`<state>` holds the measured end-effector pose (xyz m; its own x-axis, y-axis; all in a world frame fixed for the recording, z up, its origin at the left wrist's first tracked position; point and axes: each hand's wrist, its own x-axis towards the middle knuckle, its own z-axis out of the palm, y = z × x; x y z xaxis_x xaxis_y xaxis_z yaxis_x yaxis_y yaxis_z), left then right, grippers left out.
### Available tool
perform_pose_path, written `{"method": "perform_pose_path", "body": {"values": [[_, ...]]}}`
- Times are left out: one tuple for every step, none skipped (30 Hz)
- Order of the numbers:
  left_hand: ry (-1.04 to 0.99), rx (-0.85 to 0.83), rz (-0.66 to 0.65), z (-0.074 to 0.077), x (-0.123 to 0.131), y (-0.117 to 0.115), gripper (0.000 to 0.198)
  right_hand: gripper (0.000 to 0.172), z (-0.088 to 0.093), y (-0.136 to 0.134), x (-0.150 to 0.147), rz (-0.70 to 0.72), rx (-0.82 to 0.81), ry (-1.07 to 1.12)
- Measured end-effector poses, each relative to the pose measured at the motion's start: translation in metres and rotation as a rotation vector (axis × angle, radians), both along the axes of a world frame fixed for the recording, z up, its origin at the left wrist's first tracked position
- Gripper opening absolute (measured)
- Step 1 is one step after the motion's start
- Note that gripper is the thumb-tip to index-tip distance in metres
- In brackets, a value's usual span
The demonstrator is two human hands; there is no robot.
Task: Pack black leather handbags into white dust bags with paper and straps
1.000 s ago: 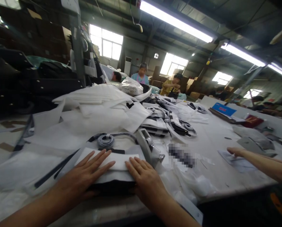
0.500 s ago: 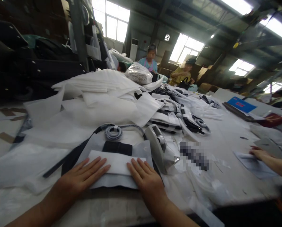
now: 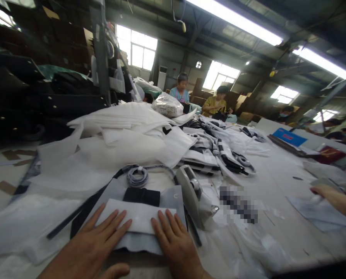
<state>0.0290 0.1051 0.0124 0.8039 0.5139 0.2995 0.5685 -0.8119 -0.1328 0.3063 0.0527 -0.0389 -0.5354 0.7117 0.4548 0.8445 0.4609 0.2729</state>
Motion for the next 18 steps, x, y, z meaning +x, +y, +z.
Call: {"method": "perform_pose_path", "body": {"values": [[0.002, -0.020, 0.028, 0.005, 0.010, 0.003, 0.058, 0.042, -0.001, 0.000, 0.000, 0.001, 0.012, 0.013], [0.012, -0.051, 0.049, 0.009, 0.020, 0.006, 0.051, 0.041, -0.003, 0.001, 0.000, -0.003, 0.023, 0.031], [0.027, -0.085, 0.047, 0.010, 0.029, 0.011, 0.047, 0.040, -0.005, 0.002, 0.000, -0.008, 0.031, 0.050], [0.041, -0.115, 0.007, 0.009, 0.036, 0.015, 0.043, 0.039, -0.007, 0.002, 0.000, -0.008, 0.038, 0.065], [0.049, -0.134, -0.064, 0.005, 0.040, 0.020, 0.043, 0.039, -0.010, 0.003, 0.001, 0.000, 0.042, 0.074], [0.048, -0.137, -0.143, -0.001, 0.042, 0.024, 0.048, 0.038, -0.013, 0.004, 0.001, 0.012, 0.042, 0.077], [0.035, -0.125, -0.210, -0.009, 0.041, 0.027, 0.056, 0.039, -0.016, 0.004, 0.002, 0.027, 0.034, 0.076], [0.021, -0.096, -0.236, -0.017, 0.039, 0.028, 0.062, 0.040, -0.018, 0.004, 0.004, 0.041, 0.018, 0.075], [0.006, -0.061, -0.234, -0.025, 0.035, 0.028, 0.068, 0.042, -0.019, 0.003, 0.005, 0.053, -0.008, 0.083], [-0.006, -0.028, -0.227, -0.033, 0.031, 0.028, 0.074, 0.046, -0.018, 0.002, 0.007, 0.059, -0.048, 0.097], [-0.009, -0.002, -0.214, -0.038, 0.028, 0.027, 0.080, 0.050, -0.017, 0.001, 0.010, 0.068, -0.109, 0.114], [-0.006, 0.016, -0.212, -0.042, 0.026, 0.025, 0.085, 0.056, -0.013, -0.001, 0.012, 0.082, -0.185, 0.137], [-0.002, 0.033, -0.213, -0.045, 0.025, 0.024, 0.087, 0.063, -0.008, -0.004, 0.014, 0.098, -0.265, 0.165], [0.000, 0.050, -0.215, -0.047, 0.025, 0.024, 0.087, 0.071, -0.002, -0.007, 0.016, 0.113, -0.342, 0.195], [-0.005, 0.068, -0.219, -0.050, 0.025, 0.024, 0.085, 0.078, 0.004, -0.009, 0.017, 0.119, -0.408, 0.220], [-0.021, 0.084, -0.222, -0.053, 0.026, 0.025, 0.082, 0.083, 0.009, -0.011, 0.017, 0.116, -0.452, 0.239], [-0.047, 0.096, -0.227, -0.057, 0.026, 0.027, 0.080, 0.084, 0.013, -0.013, 0.016, 0.102, -0.466, 0.248], [-0.082, 0.094, -0.230, -0.063, 0.026, 0.029, 0.078, 0.081, 0.014, -0.013, 0.014, 0.083, -0.452, 0.244]]}}
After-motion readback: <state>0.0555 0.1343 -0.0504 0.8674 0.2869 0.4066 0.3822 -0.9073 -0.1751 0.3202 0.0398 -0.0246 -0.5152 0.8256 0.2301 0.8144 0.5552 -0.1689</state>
